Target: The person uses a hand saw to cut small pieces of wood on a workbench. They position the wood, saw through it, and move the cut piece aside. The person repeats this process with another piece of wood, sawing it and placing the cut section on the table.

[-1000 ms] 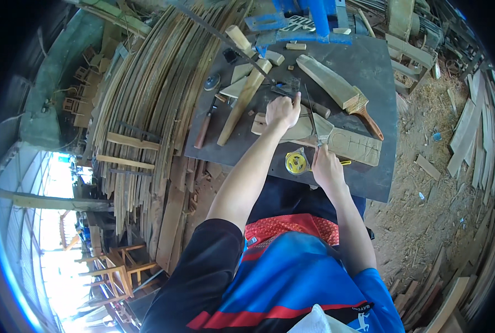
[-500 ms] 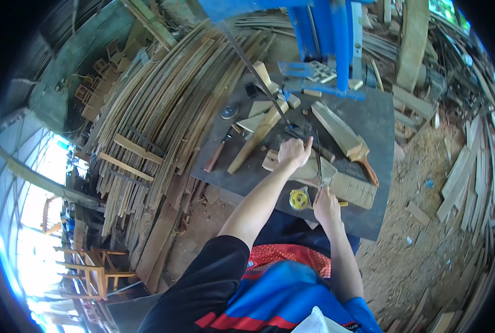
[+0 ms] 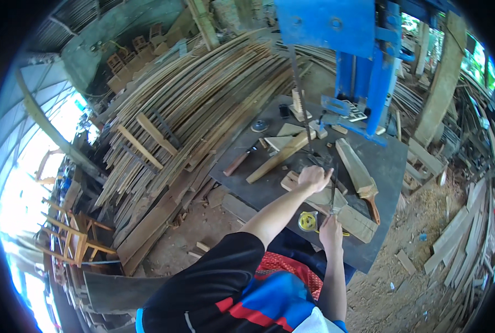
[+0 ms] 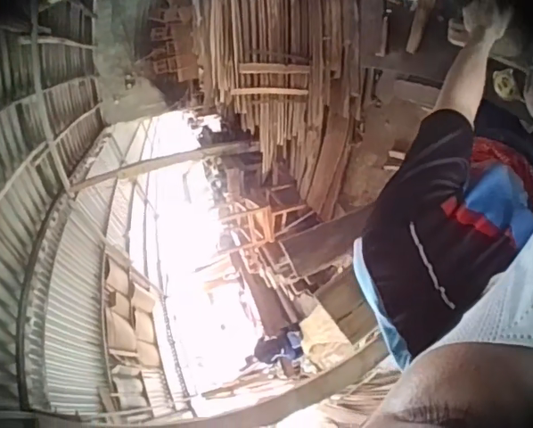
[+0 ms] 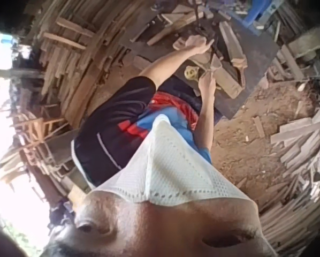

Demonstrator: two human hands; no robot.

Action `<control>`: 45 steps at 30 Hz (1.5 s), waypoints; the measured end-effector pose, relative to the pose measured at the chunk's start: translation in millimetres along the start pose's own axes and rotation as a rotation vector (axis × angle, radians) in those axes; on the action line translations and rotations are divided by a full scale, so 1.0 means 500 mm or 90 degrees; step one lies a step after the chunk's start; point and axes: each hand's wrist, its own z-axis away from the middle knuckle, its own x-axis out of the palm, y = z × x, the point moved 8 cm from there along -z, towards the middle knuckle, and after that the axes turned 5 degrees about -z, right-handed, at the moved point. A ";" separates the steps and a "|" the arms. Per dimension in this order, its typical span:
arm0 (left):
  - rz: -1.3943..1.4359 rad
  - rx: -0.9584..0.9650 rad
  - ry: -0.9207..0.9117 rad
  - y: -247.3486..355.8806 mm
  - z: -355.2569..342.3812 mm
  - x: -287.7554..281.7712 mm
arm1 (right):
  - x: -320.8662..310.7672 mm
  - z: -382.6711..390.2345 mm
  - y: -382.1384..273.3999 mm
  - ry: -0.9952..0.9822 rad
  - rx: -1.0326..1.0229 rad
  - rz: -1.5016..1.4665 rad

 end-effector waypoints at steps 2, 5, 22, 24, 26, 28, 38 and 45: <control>0.004 0.010 -0.029 0.015 0.008 -0.011 | -0.006 0.001 0.000 0.010 -0.007 0.015; 0.022 0.022 0.005 0.004 -0.004 0.008 | -0.012 0.003 -0.016 0.012 -0.020 -0.004; 0.001 0.034 0.024 0.008 -0.006 -0.001 | -0.018 -0.001 -0.020 0.030 -0.052 -0.031; 0.010 0.034 0.014 0.010 -0.005 -0.001 | -0.017 -0.002 -0.021 0.010 -0.044 -0.026; 0.006 0.035 0.012 0.007 -0.004 -0.004 | -0.020 0.001 -0.028 0.009 -0.041 -0.027; 0.010 0.034 0.012 0.007 0.001 -0.005 | -0.020 0.003 -0.027 0.006 -0.031 -0.025; 0.015 0.047 0.022 0.013 -0.004 -0.003 | -0.022 -0.001 -0.022 0.070 -0.097 -0.009; 0.007 0.070 0.036 0.010 -0.005 0.000 | -0.023 0.010 -0.032 0.040 -0.068 0.008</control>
